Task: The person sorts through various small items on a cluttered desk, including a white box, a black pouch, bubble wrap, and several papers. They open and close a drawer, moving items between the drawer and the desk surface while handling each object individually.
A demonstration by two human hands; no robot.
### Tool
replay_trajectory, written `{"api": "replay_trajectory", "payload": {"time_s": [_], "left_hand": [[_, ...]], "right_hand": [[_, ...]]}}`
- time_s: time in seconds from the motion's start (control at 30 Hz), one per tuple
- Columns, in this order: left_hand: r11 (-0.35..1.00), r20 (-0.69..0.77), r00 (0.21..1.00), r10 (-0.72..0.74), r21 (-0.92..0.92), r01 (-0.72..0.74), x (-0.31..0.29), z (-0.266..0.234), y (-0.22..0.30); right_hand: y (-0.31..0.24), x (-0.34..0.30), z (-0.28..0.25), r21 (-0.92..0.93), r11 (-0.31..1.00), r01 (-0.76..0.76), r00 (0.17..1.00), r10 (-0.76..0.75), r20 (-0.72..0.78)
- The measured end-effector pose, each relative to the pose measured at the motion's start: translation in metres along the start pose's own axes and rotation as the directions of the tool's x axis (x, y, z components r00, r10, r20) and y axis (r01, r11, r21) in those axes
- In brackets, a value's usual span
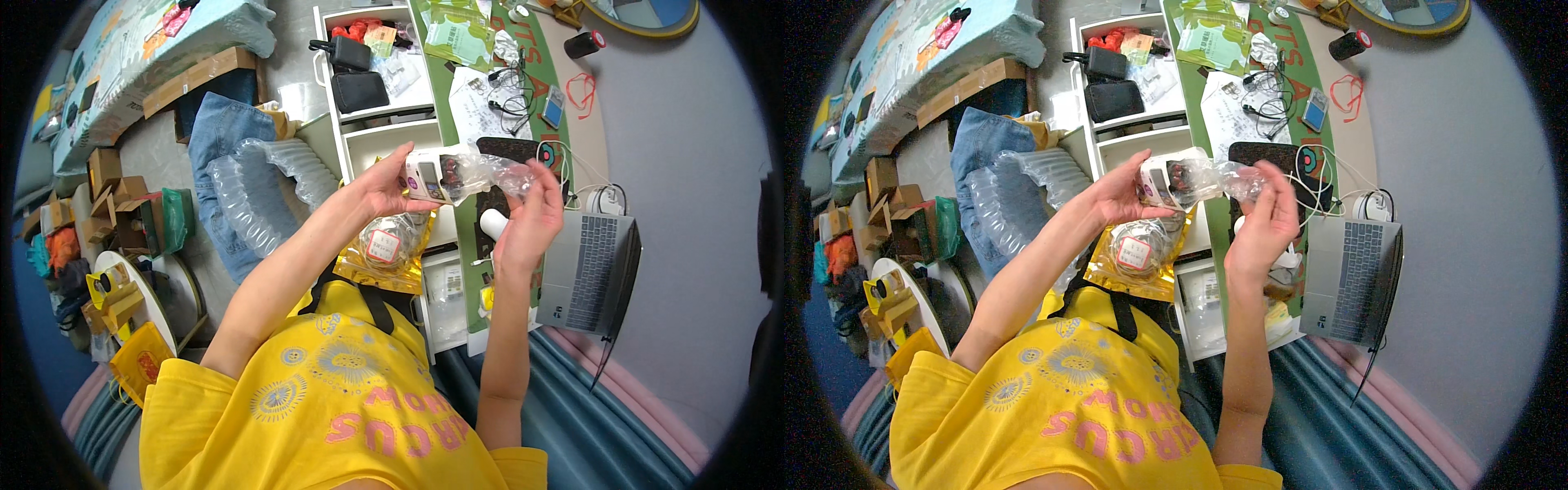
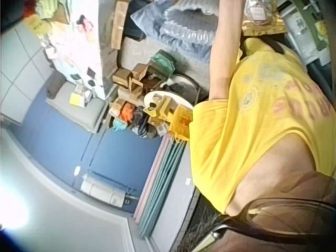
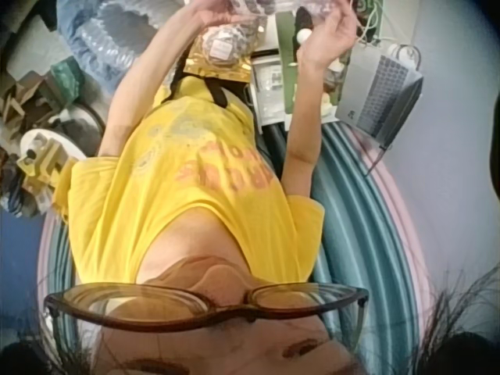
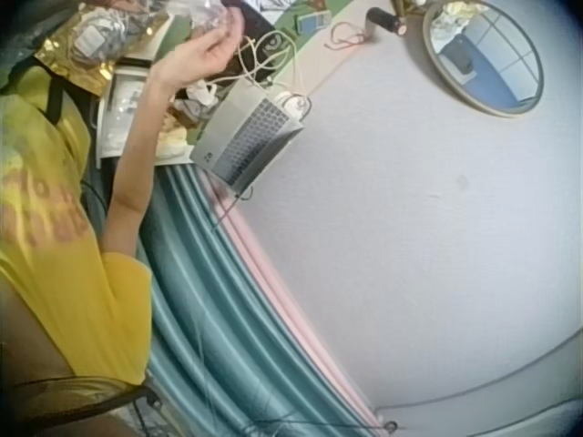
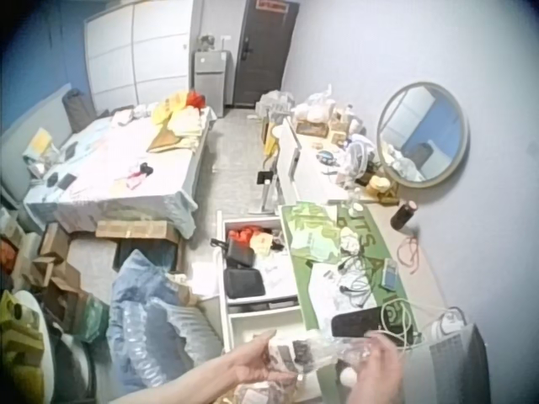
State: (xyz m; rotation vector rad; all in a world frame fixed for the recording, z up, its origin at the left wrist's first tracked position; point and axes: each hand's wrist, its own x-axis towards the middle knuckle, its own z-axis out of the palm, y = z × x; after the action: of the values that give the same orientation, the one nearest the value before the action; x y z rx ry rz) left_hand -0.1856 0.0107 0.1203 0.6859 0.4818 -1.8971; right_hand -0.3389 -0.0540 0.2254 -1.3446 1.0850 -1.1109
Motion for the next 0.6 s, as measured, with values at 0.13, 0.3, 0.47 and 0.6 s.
{"api": "replay_trajectory", "payload": {"time_s": [0.13,0.3,0.47,0.6], "left_hand": [[0.998,0.001,0.999,0.035,-0.062,-0.034,0.007,0.004,0.0],[0.994,-0.061,0.995,0.085,-0.063,-0.088,0.004,0.01,0.0],[0.993,-0.016,0.997,0.081,-0.089,-0.082,0.002,0.004,0.0],[0.991,-0.001,0.998,0.057,-0.121,-0.057,0.007,0.005,0.0]], "right_hand": [[0.012,-0.001,-0.004,-0.453,0.711,0.537,0.835,-0.371,0.407],[0.012,0.005,0.012,-0.58,0.593,0.559,0.817,-0.27,0.51],[0.009,0.026,0.009,-0.564,0.67,0.482,0.801,-0.077,0.593],[0.01,0.029,0.011,-0.493,0.618,0.612,0.748,-0.252,0.614]]}}
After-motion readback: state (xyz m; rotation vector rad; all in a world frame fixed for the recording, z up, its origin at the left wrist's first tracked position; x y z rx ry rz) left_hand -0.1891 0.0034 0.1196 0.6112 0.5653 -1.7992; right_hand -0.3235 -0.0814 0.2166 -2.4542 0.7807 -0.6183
